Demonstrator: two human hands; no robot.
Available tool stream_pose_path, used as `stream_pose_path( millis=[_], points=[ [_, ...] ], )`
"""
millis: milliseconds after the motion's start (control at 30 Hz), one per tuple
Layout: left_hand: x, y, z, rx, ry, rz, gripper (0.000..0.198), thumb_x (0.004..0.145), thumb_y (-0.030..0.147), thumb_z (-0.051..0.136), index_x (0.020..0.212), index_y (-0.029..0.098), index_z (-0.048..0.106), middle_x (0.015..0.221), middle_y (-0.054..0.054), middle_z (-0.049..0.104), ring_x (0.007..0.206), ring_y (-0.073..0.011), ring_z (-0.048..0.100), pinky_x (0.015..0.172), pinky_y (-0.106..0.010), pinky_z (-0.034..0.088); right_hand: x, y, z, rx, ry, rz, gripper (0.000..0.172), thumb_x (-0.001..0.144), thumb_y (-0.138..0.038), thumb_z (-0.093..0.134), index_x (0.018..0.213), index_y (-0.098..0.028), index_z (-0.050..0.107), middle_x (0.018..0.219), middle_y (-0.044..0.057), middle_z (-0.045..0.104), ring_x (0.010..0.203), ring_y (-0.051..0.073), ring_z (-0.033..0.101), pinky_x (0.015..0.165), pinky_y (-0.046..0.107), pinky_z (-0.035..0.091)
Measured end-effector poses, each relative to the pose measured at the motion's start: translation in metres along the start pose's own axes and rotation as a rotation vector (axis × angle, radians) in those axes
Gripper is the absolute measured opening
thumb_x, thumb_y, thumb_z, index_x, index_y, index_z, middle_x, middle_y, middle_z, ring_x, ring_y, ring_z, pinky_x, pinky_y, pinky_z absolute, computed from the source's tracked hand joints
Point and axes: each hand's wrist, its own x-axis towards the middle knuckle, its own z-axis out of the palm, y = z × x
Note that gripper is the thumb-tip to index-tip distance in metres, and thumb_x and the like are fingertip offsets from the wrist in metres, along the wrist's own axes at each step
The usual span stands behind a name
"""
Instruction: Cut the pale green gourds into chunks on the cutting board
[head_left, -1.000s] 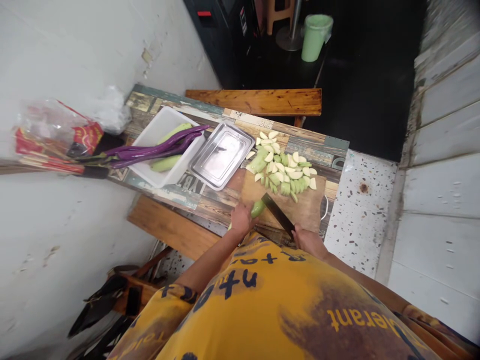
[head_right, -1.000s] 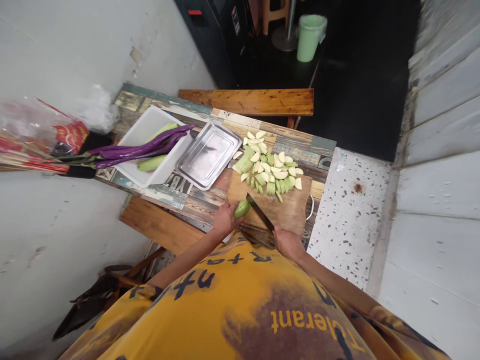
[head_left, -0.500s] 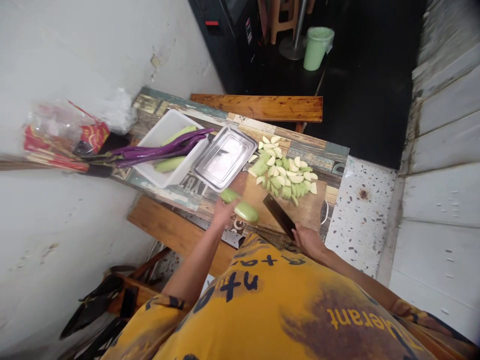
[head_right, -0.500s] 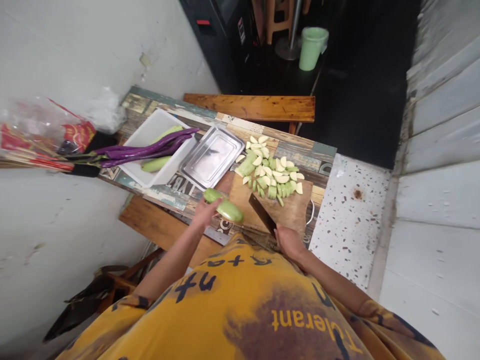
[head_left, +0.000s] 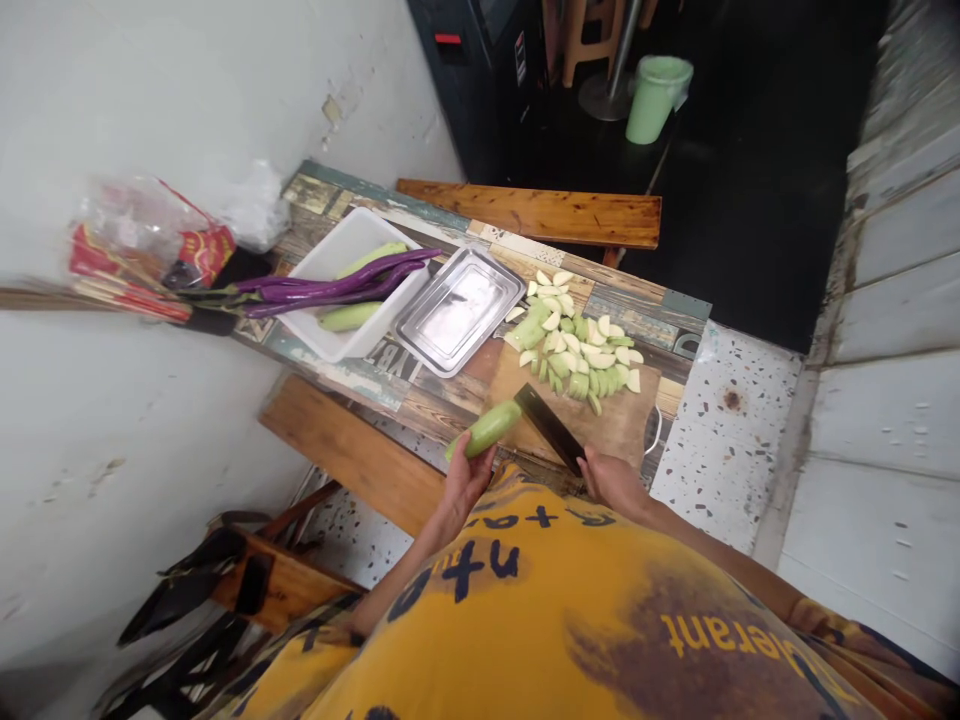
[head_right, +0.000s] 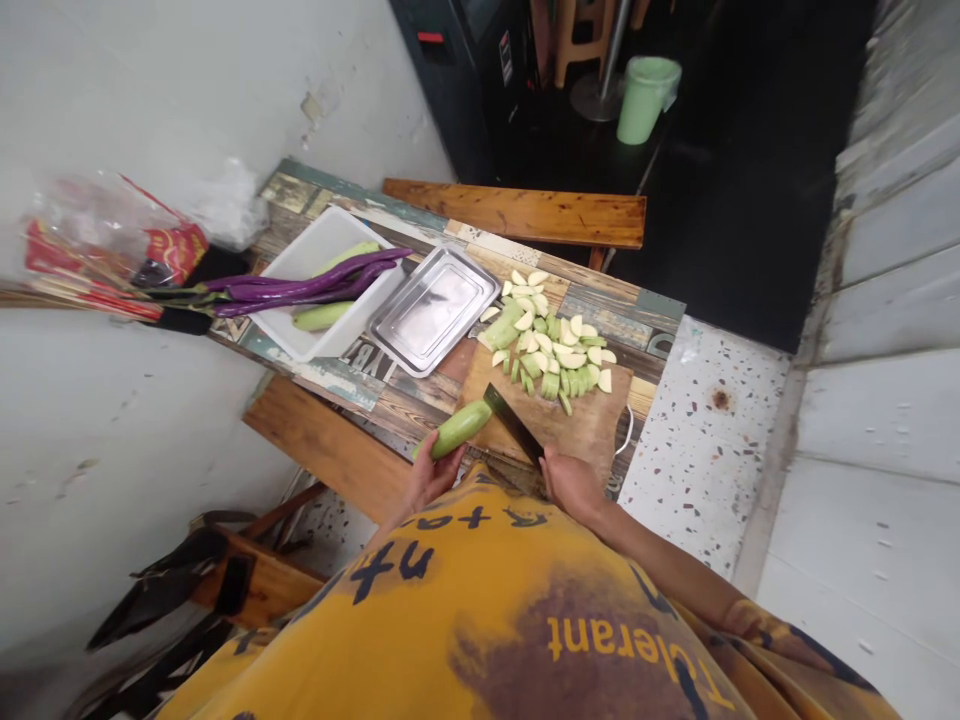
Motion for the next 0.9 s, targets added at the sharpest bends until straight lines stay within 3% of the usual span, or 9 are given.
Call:
stream_pose_path(
  millis=[133,267,567,700,900],
  points=[
    [0.000,-0.002,0.002,-0.187,0.035,-0.107,0.005,0.090,0.025,0.062,0.087,0.022,0.059,0.106,-0.009,0.072,0.115,-0.0247,0.069,0.085,-0.034,0.064,0.005,-0.001,0.001,0.001,0.009,-0.028,0.029,0.106,-0.032,0.030,0.112,-0.019,0.056,0.089,0.015,0.072,0.080,0.029,0.069,0.069,0.039,0.046],
    [-0.002,-0.001,0.004,-0.264,0.049,-0.121,0.004,0.092,0.022,0.062,0.089,0.022,0.059,0.099,-0.005,0.072,0.112,-0.0220,0.071,0.085,-0.032,0.065,0.008,-0.003,0.003,0.022,0.011,-0.031,0.029,0.106,-0.034,0.032,0.113,-0.019,0.055,0.083,0.015,0.072,0.075,0.028,0.069,0.067,0.038,0.046],
    [-0.001,-0.002,0.003,-0.189,0.014,-0.092,0.006,0.094,0.025,0.058,0.089,0.022,0.056,0.103,-0.007,0.071,0.113,-0.0220,0.069,0.088,-0.033,0.062,0.003,-0.025,-0.013,-0.078,-0.112,0.006,0.024,0.105,-0.025,0.035,0.117,-0.013,0.052,0.088,0.019,0.074,0.082,0.030,0.072,0.063,0.033,0.038],
    [0.002,-0.003,0.003,-0.136,0.008,-0.065,0.007,0.093,0.025,0.058,0.086,0.023,0.056,0.103,-0.008,0.071,0.114,-0.0234,0.068,0.090,-0.035,0.060,0.010,-0.027,-0.006,-0.125,-0.131,-0.023,0.019,0.102,-0.020,0.040,0.114,-0.012,0.053,0.093,0.020,0.075,0.087,0.030,0.073,0.064,0.032,0.036],
    [0.004,0.003,0.000,-0.327,0.048,-0.161,0.009,0.088,0.020,0.067,0.092,0.020,0.060,0.090,-0.006,0.070,0.100,-0.0235,0.071,0.087,-0.036,0.062,0.017,-0.020,0.010,-0.151,-0.107,-0.061,0.016,0.103,-0.018,0.041,0.110,-0.014,0.055,0.097,0.016,0.076,0.089,0.026,0.073,0.063,0.030,0.031]
  ],
)
